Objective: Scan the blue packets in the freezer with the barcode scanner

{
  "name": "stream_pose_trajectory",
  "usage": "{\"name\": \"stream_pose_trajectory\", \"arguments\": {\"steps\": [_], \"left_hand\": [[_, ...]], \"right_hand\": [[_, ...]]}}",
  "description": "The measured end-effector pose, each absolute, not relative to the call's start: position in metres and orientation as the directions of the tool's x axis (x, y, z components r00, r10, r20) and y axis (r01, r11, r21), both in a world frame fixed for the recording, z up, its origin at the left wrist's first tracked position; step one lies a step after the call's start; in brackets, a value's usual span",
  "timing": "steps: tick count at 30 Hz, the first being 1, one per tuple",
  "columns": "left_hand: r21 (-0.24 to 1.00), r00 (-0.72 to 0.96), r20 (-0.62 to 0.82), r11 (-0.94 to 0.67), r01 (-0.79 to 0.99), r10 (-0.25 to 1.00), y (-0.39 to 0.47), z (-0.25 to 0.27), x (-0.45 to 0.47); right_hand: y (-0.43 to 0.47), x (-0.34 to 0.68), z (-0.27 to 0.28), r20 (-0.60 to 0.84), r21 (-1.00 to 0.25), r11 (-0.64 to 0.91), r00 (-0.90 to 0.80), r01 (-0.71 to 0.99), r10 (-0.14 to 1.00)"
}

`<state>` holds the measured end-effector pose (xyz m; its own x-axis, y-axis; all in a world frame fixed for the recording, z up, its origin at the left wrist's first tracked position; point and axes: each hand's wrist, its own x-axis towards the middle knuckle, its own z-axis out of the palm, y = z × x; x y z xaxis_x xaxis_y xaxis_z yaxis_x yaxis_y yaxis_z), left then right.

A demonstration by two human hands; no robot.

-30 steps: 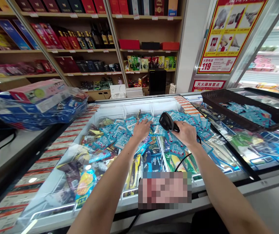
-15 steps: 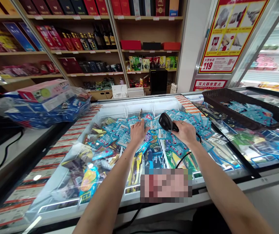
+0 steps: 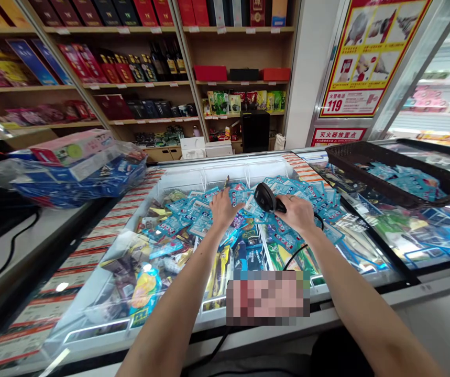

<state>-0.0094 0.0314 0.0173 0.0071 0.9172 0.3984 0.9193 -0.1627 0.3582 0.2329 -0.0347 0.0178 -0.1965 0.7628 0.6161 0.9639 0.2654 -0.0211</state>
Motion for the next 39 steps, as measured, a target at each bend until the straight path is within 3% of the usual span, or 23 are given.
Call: {"name": "stream_pose_trajectory", "arguments": {"steps": [4, 7, 11, 20, 39], "left_hand": [[0.534, -0.070, 0.362, -0.145, 0.833, 0.930, 0.038, 0.015, -0.012], [0.725, -0.076, 0.361, -0.228, 0.650, 0.930, 0.044, 0.007, -0.024], [0.829, -0.121, 0.404, -0.307, 0.469, 0.907, 0.041, 0.000, -0.042], [0.869, -0.176, 0.394, -0.304, 0.390, 0.902, 0.034, -0.011, -0.060], [0.788, -0.157, 0.456, -0.316, 0.528, 0.876, 0.021, -0.003, -0.053]], "right_hand": [[-0.034, 0.233, 0.018, 0.627, -0.027, 0.267, -0.192, 0.963, 0.755], [-0.034, 0.233, 0.018, 0.638, -0.032, 0.261, -0.181, 0.965, 0.748], [-0.035, 0.233, 0.019, 0.642, -0.035, 0.261, -0.179, 0.965, 0.746], [-0.036, 0.231, 0.017, 0.644, 0.022, 0.413, -0.329, 0.911, 0.691], [-0.036, 0.229, 0.017, 0.634, 0.043, 0.516, -0.422, 0.856, 0.648]]}}
